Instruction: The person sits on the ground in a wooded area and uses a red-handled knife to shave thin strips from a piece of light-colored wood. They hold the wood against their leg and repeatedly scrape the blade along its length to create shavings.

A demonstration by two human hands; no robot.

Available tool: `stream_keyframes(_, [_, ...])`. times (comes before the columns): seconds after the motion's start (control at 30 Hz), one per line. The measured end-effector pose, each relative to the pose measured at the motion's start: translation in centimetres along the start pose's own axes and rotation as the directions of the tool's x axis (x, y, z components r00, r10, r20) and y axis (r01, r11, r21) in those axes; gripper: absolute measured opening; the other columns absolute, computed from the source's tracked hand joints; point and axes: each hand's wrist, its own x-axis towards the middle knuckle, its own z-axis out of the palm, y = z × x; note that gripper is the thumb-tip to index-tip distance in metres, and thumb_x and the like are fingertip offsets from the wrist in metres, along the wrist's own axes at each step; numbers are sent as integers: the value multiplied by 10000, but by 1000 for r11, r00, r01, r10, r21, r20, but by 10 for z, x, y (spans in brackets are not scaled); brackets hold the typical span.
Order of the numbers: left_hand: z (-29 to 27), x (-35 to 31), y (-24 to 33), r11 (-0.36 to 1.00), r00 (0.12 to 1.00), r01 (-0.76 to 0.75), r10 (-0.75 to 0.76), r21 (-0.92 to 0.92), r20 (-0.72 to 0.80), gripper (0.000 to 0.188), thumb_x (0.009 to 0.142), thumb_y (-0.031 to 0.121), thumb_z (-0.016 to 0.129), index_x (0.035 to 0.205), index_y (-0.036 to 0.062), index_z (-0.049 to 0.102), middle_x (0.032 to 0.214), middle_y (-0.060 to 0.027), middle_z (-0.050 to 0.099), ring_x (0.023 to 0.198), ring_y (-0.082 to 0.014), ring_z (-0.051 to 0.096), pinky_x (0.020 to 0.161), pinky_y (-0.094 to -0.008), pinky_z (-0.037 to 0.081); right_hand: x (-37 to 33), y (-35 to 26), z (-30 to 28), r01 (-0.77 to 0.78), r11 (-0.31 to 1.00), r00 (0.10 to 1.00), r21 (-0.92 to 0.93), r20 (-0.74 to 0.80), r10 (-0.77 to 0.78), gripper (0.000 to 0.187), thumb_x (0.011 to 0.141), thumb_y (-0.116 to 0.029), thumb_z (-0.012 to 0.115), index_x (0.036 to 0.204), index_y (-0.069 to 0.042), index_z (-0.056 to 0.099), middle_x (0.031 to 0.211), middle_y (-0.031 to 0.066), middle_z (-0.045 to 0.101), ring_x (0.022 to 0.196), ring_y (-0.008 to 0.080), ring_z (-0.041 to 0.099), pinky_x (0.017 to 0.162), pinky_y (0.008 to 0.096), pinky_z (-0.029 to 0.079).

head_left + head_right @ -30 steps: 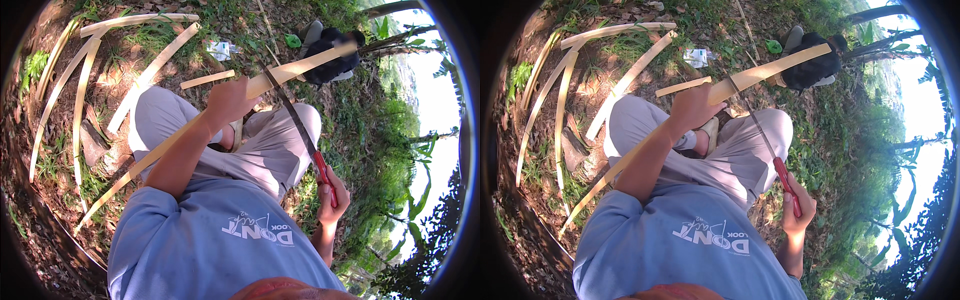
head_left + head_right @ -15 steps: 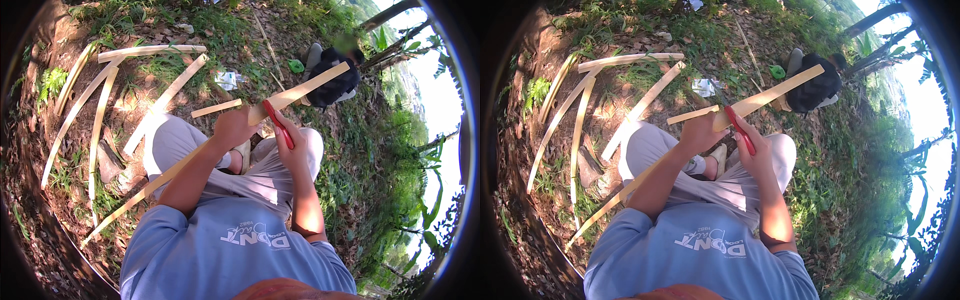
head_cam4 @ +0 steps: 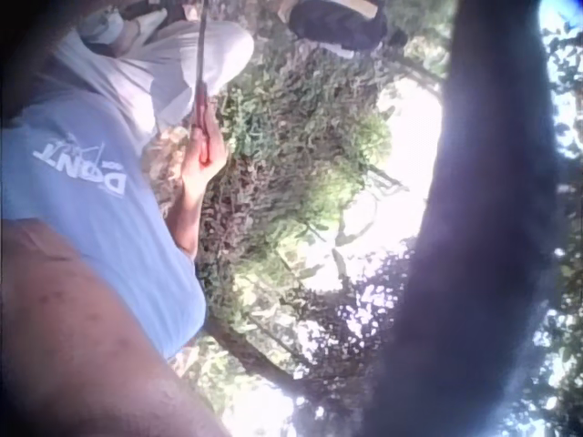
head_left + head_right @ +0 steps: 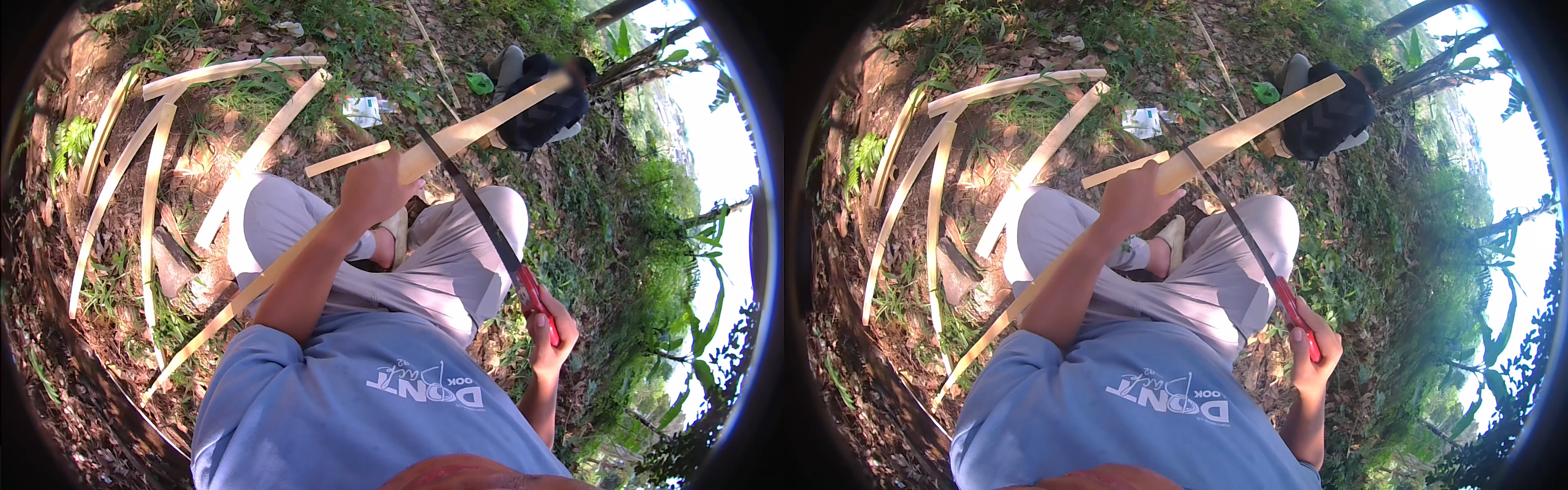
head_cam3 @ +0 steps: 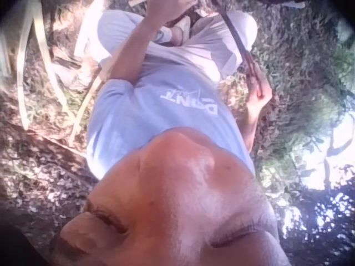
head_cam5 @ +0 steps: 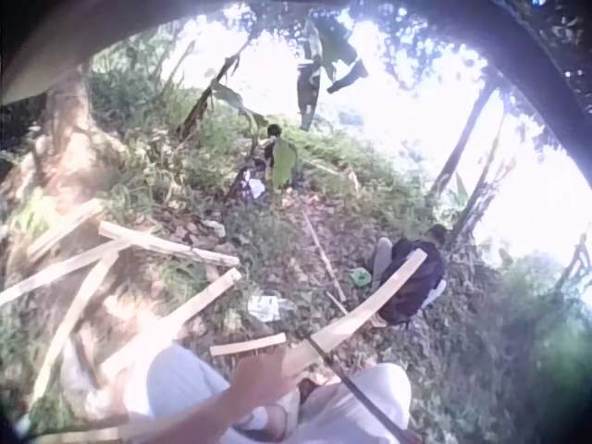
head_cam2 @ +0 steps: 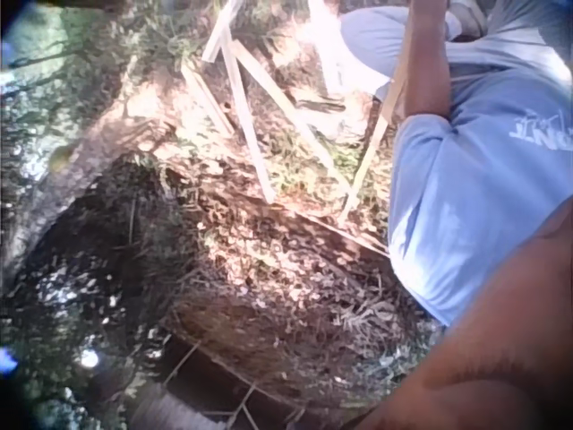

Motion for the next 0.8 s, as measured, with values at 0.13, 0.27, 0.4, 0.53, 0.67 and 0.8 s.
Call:
stream_keyframes(0.13, [5,-1,2,1000,999,-7,7,19,-34,627,902,572,802,1113,-2,667,856,-197,772,816,-401,780,725,-505,616,64,16,64,8,998,998,57,56,-11,354,1052,-99,675,1378,34,712,1055,151,804,868,144,713,838,291,547])
stream_keyframes(0.27, [12,2,1,1000,999,-14,14,4,-47,642,892,577,804,1112,-12,677,866,-204,773,832,-404,781,752,-506,615,146,28,139,69,963,996,262,30,-80,336,1074,-121,672,1393,-28,723,1077,114,798,927,143,708,868,294,547])
stream_keyframes(0.4, [9,2,2,1000,1000,8,-8,1,-17,624,880,551,805,1094,-22,683,900,-229,773,877,-419,778,788,-528,606,179,21,166,206,961,971,185,82,-224,354,1073,-133,685,1417,-51,711,1128,111,794,950,149,719,876,305,556])
stream_keyframes(0.53, [10,8,-7,998,999,-31,32,-56,26,584,874,499,797,1083,-38,701,941,-253,773,934,-435,771,836,-527,601,151,22,157,215,963,969,163,89,-231,375,1059,-100,692,1431,-65,700,1160,127,798,980,169,743,893,304,559])
stream_keyframes(0.67, [12,15,-20,992,998,-62,65,-109,24,536,873,480,792,1060,-16,711,906,-230,777,899,-426,770,822,-517,601,99,36,100,127,987,988,95,81,-134,363,1057,-61,663,1416,-27,702,1109,135,806,937,175,749,874,301,564])
stream_keyframes(0.8, [2,14,-13,985,995,-34,49,-167,83,554,882,511,789,1042,-14,708,856,-198,780,864,-395,779,802,-498,598,29,33,23,-116,988,992,101,66,110,365,1028,-98,669,1357,53,716,1004,146,791,790,136,691,761,276,535])
